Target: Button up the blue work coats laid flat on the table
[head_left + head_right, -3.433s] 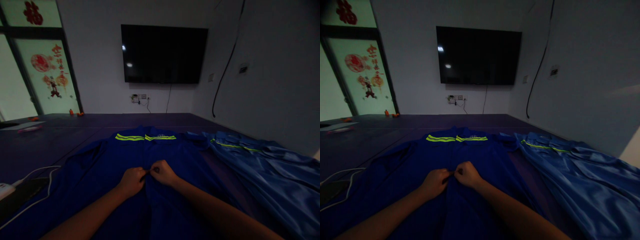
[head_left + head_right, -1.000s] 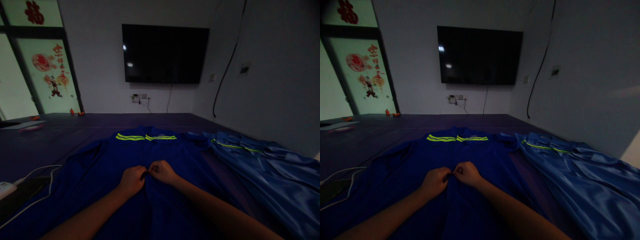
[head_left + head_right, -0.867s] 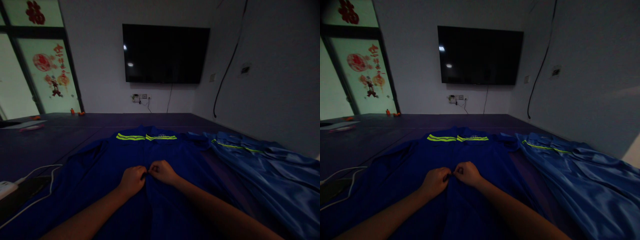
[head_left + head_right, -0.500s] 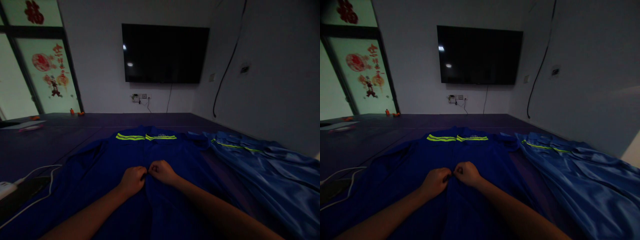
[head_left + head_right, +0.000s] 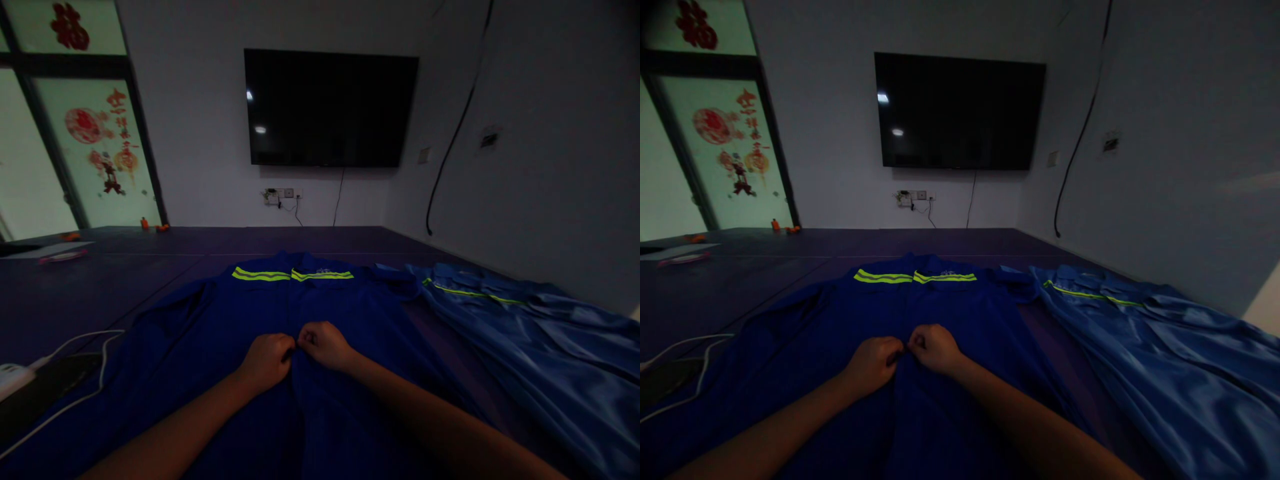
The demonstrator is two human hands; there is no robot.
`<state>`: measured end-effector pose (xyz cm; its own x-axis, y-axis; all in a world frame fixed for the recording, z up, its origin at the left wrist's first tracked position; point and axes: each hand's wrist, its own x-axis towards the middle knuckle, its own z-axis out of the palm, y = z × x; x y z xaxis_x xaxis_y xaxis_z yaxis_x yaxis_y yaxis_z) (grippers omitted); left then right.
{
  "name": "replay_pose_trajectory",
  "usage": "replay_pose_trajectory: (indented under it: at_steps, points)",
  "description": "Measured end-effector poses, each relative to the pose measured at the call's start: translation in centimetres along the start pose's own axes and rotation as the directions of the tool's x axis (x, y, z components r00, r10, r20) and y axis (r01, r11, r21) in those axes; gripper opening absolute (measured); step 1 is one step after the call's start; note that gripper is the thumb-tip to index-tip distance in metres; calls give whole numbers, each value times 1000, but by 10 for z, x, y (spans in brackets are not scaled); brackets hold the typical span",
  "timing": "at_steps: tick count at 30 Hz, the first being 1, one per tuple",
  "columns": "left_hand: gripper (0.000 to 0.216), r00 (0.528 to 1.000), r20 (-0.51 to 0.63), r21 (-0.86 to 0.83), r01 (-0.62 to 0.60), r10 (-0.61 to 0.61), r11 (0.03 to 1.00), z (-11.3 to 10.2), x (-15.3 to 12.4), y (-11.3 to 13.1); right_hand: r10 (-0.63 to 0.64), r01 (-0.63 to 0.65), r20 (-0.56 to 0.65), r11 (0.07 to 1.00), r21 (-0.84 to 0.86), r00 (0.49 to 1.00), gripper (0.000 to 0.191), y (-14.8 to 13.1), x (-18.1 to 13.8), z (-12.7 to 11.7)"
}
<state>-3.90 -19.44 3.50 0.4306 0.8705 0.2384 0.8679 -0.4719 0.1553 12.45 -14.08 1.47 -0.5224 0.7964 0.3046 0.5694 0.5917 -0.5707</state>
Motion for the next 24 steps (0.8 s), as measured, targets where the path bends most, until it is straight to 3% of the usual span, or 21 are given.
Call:
replay_pose_trajectory:
  at_steps: [16, 24]
  points:
    - [14, 1000, -9, -8, -23, 23, 1000, 2, -2, -1, 35, -35, 0, 996, 77, 999, 10, -3, 1, -2]
    - [14, 1000, 0, 19, -19, 19, 1000, 1, -1, 0, -11, 11, 4, 1000, 5, 1000, 9, -4, -1, 0]
